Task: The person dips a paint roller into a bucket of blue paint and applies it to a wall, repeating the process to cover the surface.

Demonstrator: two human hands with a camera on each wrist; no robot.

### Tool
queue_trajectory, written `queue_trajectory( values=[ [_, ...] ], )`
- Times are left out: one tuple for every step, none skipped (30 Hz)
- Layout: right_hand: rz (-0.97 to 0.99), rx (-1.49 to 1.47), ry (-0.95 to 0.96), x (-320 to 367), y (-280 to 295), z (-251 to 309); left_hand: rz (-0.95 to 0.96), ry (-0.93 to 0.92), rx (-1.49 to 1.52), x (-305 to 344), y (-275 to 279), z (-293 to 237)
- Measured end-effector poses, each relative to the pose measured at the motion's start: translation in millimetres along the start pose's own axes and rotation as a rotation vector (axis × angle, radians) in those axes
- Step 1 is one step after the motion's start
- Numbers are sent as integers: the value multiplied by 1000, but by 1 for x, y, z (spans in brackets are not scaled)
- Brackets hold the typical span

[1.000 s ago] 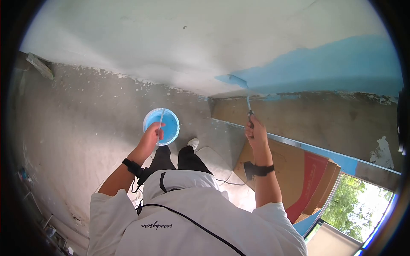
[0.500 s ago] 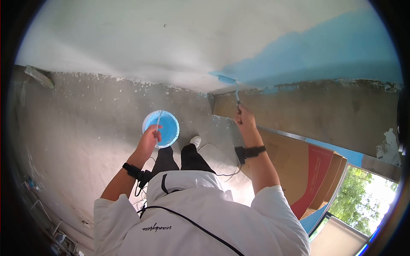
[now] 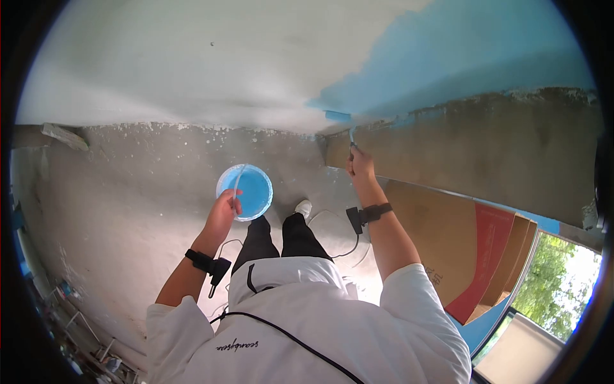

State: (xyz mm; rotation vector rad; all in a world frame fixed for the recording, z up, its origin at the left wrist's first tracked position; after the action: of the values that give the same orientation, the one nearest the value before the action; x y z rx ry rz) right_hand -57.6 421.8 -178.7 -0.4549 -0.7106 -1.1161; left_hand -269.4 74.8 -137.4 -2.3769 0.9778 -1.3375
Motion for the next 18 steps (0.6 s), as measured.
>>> queue_trajectory(
  values=[
    [-23, -2, 19, 6, 4, 1, 11, 5, -1, 1, -5, -2],
    [-38, -17, 18, 20, 11, 5, 28, 11, -2, 0, -10, -3],
    [-30, -74, 47, 37, 18, 12, 41, 18, -15, -2, -12, -2],
    [-19, -129, 78, 53, 23, 20, 27, 20, 0, -5, -11, 2],
    [-27, -137, 82, 69, 28, 28, 9, 21, 18, -6, -11, 3],
    [-33, -133, 112, 85, 32, 37, 14, 22, 14, -7, -12, 2],
    [-38, -128, 140, 92, 35, 40, 20, 30, 9, -7, -13, 2],
    [-39, -129, 138, 90, 36, 37, 25, 39, 5, -5, -14, 4],
    [-40, -111, 119, 78, 34, 32, 25, 35, 5, -5, -15, 5],
    [-37, -96, 102, 65, 31, 28, 9, 34, 4, -4, -15, 5],
    [-34, -103, 103, 46, 27, 23, -6, 35, -1, -3, -15, 5],
    [-42, -71, 83, 22, 22, 17, -5, 28, -8, -3, -16, 6],
    [-51, -42, 59, 5, 21, 10, -6, 30, -16, -2, -15, 6],
    [-50, -54, 59, -4, 21, 7, -6, 32, -24, -1, -18, 4],
    [-48, -20, 47, -12, 22, 1, -6, 33, -35, -1, -22, 4],
    [-48, 13, 32, -16, 25, -7, -9, 30, -20, 0, -24, 4],
    [-52, 3, 27, -9, 27, -9, -11, 29, -5, 2, -26, 4],
    [-22, -47, 68, -1, 31, -9, -10, 36, -14, 2, -26, 4]
  ],
)
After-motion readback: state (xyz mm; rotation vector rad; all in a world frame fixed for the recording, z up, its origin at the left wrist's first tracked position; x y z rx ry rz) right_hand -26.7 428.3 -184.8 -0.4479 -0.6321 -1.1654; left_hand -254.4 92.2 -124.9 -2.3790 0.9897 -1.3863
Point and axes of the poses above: each hand's wrist, its own x-axis away from the middle knuckle, its own y-axis out of the back of the hand, z = x × y, the point moved 4 cm from there along -x, towards the middle knuckle, and after that the axes turned 6 degrees about x, right-handed, at the moved point
